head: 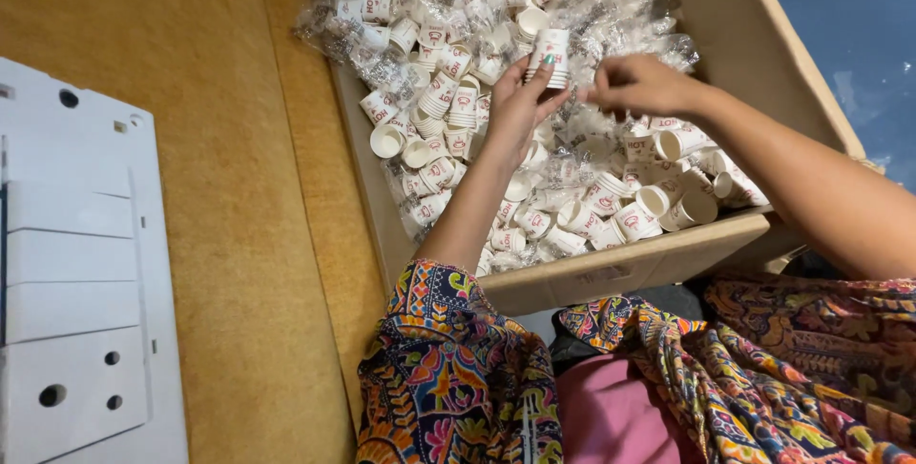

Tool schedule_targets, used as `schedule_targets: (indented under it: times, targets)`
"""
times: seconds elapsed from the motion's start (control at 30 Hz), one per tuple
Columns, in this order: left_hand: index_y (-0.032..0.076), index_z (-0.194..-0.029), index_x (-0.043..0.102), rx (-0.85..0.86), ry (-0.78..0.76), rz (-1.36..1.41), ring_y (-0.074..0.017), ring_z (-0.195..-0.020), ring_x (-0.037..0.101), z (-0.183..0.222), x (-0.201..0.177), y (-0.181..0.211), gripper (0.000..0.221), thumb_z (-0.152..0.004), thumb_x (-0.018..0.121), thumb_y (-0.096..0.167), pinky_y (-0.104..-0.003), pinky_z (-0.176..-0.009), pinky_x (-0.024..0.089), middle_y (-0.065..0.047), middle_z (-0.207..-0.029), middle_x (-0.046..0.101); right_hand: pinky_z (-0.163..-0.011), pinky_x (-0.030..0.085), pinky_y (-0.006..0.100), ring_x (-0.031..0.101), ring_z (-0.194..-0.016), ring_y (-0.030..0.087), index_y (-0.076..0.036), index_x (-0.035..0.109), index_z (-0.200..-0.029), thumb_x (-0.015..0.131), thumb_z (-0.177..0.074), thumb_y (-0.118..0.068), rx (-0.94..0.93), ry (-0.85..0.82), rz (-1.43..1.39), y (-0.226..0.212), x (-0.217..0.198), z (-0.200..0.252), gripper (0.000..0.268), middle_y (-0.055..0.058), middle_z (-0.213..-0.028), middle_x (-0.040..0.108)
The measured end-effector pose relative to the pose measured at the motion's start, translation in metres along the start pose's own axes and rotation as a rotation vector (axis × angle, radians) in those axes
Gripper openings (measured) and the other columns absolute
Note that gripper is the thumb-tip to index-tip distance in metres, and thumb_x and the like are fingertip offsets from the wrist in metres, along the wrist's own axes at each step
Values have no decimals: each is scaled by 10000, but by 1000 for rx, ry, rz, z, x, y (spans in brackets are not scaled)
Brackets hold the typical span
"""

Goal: The person picks up paper cups from a large cardboard box, stacks them into columns by hand, and inserts the columns into plastic sleeves on a blue table.

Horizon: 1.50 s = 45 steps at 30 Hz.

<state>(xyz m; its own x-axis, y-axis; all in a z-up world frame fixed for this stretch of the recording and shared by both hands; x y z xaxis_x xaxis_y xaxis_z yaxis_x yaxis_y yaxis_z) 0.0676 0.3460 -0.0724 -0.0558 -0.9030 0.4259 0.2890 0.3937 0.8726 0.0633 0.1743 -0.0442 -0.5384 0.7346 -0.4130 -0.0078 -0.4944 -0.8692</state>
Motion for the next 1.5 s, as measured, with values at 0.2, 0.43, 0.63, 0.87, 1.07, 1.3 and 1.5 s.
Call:
schedule_targets:
  times: [0.2,0.43,0.63,0.87,1.07,1.3,1.5]
  targets:
    - [-48,-1316,517,72,75,12,-250,-987,696,1,-8,4,422,-977,663,156,-416,-875,641,-170,-1168,636,-676,555,371,680,-730,223,-66,669,-941,841,-789,-463,246,-695,598,104,107,-3,458,101,-832,735]
    - [-36,-1321,524,49,57,-4,-248,-958,699,4,-1,12,438,-957,672,157,-420,-846,647,-142,-1177,630,-750,551,493,678,-915,360,-164,683,-1071,720,-891,-195,-22,66,942,18,36,-28,186,140,-935,735]
    - [-42,-1379,501,17,3,-60,-236,-964,696,5,3,3,494,-963,674,159,-411,-855,637,-148,-1183,648,-815,569,399,728,-908,250,-100,658,-1189,776,-835,4,-166,444,435,-8,-68,11,388,118,-954,743]
    - [-42,-1421,465,-60,-122,-149,-230,-1003,712,8,16,-11,543,-961,670,160,-392,-855,655,-160,-1183,649,-827,565,287,666,-950,90,-48,605,-1194,805,-863,-98,-335,358,-327,-10,-61,5,390,11,-1057,695]
    - [-51,-1429,466,-55,-129,-166,-230,-1002,704,9,18,-9,550,-956,676,136,-380,-847,653,-159,-1208,643,-901,503,261,618,-1049,94,-15,626,-1274,740,-1047,-223,-397,257,-379,-10,-44,-3,329,12,-1132,691]
    - [-62,-1453,477,7,-164,-89,-238,-959,704,7,18,-7,539,-995,660,156,-373,-839,637,-178,-1179,672,-770,511,258,607,-982,93,-123,447,-1432,709,-1007,-242,-394,229,-437,-24,-38,5,513,-4,-1123,647]
    - [-68,-1406,533,-32,-112,-115,-207,-943,700,6,12,-16,515,-997,646,225,-371,-793,664,-161,-1151,670,-864,527,293,629,-1025,140,-75,561,-1353,664,-1030,-287,-507,111,-176,-28,-24,3,399,76,-1138,668]
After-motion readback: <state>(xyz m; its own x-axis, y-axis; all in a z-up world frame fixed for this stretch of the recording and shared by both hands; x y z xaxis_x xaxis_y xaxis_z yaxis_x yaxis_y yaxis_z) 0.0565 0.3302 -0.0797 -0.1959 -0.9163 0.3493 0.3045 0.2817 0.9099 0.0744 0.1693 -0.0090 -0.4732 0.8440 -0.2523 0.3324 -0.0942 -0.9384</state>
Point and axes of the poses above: each hand's wrist, its own z-axis away from the middle knuckle, its own x-axis out of the palm, y = z × x, the point moved 7 cm from there along -z, towards the middle knuckle
